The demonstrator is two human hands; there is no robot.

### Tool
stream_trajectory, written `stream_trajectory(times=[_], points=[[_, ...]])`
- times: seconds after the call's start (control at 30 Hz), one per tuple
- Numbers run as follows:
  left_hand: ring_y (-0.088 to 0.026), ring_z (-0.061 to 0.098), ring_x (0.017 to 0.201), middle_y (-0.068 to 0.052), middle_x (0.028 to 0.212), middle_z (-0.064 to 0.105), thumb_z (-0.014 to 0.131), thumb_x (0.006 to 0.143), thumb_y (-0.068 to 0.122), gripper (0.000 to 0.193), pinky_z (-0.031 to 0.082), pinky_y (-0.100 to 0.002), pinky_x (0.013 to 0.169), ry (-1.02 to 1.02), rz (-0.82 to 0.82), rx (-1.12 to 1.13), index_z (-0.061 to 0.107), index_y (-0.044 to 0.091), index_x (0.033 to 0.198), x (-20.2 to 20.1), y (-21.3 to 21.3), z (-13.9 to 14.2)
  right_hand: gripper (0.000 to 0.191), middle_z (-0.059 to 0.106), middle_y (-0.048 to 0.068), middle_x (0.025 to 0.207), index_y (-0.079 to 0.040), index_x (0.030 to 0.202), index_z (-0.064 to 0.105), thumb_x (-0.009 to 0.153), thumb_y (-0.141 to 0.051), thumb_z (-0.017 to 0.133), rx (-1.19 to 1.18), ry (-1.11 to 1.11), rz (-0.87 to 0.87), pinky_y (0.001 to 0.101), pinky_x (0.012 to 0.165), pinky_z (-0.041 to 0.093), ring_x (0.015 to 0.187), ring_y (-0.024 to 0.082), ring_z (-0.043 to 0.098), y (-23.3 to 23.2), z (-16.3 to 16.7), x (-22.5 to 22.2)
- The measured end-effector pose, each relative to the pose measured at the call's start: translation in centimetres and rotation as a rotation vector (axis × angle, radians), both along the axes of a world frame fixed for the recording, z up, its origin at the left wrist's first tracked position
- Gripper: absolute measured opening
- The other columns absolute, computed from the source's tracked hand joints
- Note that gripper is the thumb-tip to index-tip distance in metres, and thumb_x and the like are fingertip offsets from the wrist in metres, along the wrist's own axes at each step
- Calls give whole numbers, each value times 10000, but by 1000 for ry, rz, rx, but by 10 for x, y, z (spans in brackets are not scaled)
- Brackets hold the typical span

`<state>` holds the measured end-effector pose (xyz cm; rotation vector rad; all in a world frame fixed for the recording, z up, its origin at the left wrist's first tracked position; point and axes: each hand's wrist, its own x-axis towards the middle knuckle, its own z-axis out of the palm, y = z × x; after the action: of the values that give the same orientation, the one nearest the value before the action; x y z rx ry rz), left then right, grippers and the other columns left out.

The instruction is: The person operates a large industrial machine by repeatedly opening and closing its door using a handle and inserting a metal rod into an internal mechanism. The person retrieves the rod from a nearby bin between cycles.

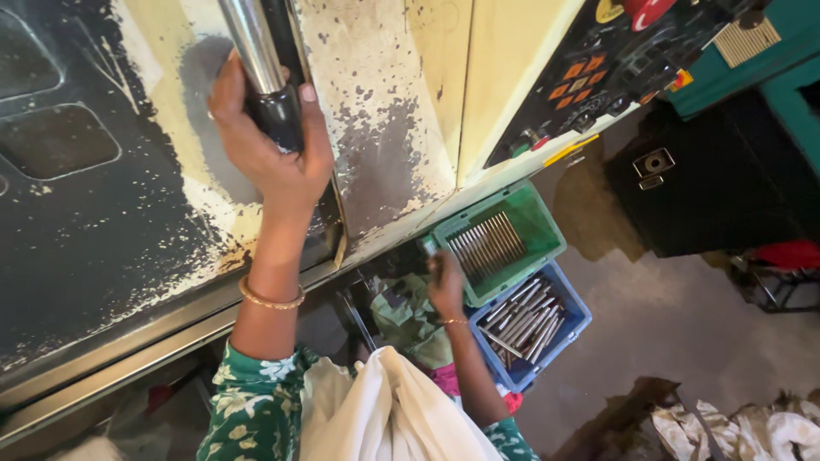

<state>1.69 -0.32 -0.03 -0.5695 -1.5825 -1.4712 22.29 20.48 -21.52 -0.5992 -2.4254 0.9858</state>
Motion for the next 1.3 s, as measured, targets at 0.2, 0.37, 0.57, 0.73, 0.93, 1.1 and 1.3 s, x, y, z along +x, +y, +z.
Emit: stream_trajectory(times=[0.2,0.37,0.57,0.73,0.93,1.1,1.3], points=[[-280,589,1276,-170,1472,500,720,1066,8,610,477,-367,1114,22,-15,9,347,36,1546,-1,2,-8,521,681,237,985,-98,1212,583,754,-199,810,55,-416,163,545,781,519,915,460,652,-37,-35,9],[-368,418,1442,-184,1579,395,692,1047,8,649,313,-450,1240,28,29,-90,306,11,1568,8,-5,-15,788,720,226,996,-109,1340,542,677,-374,875,106,-644,132,553,814,531,941,444,680,-44,-40,7],[-386,445,1435,-289,1566,347,666,1001,-12,434,413,-409,1160,-43,-55,-139,482,14,1393,55,-20,-41,757,716,226,939,-50,1181,597,621,-450,914,221,-607,141,528,778,556,912,427,696,-47,-38,2],[-342,683,978,-165,1085,700,673,914,-45,166,541,-411,881,-184,-481,-363,642,6,1068,109,-46,-92,542,731,203,913,-88,1034,682,643,-396,897,130,-588,114,539,769,534,900,425,698,-45,-45,10],[-337,729,961,-149,1022,753,662,903,98,213,562,-381,822,-728,-757,-670,672,62,1113,145,-81,-158,419,725,223,894,-70,1045,689,721,-271,863,101,-520,121,532,774,535,889,445,687,-42,-61,21],[-324,735,1001,-147,1041,767,664,900,149,270,556,-389,861,-936,-720,-671,663,70,1158,162,-88,-200,402,705,247,929,-71,1081,690,719,-194,814,68,-320,73,522,771,545,883,463,677,-43,-69,31],[-315,733,963,-153,1020,747,688,907,157,248,568,-386,839,-815,-805,-641,649,49,1127,167,-74,-218,306,632,267,1010,-40,1009,664,757,-147,800,197,-100,-125,519,737,525,871,482,629,-27,-51,29]])
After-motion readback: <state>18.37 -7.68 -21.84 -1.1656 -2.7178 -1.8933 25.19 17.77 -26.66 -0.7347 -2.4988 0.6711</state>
